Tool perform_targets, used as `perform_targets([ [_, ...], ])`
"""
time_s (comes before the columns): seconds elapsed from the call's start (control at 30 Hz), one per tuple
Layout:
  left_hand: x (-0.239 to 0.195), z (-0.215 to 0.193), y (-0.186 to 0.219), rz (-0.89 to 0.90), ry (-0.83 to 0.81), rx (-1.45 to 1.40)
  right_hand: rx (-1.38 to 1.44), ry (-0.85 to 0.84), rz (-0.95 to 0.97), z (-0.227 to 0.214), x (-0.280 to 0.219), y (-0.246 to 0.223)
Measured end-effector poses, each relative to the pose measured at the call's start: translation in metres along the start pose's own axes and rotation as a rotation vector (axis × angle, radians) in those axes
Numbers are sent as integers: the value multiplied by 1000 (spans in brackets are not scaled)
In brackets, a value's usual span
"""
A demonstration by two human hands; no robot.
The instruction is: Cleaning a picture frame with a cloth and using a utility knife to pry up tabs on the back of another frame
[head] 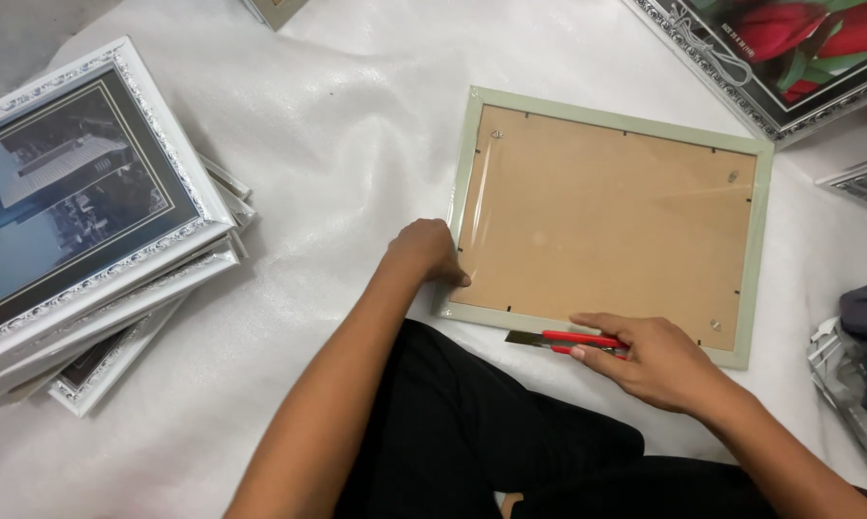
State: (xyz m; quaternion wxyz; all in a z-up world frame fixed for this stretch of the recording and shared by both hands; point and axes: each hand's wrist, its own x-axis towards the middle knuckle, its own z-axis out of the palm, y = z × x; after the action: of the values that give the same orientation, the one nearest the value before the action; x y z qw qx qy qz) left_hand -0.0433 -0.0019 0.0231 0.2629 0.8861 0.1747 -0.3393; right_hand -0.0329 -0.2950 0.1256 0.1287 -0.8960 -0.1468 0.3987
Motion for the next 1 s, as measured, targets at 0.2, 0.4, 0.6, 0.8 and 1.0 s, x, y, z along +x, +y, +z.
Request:
perform_targets([
  [0.2,-32,-15,-11,160,-26,-98,2,234,-388,42,39,16],
  [0.4,-6,8,-27,160,-15,-87,-48,249,-595,49,57,2],
  [0.6,-1,9,-28,169,-20,-43,-78,261,-616,52,65,2],
  [0.8,2,11,-29,176,-17,-24,-124,265,-639,49,65,-2],
  [1.0,3,10,-28,163,-29,-26,-208,238,-634,40,64,-12],
])
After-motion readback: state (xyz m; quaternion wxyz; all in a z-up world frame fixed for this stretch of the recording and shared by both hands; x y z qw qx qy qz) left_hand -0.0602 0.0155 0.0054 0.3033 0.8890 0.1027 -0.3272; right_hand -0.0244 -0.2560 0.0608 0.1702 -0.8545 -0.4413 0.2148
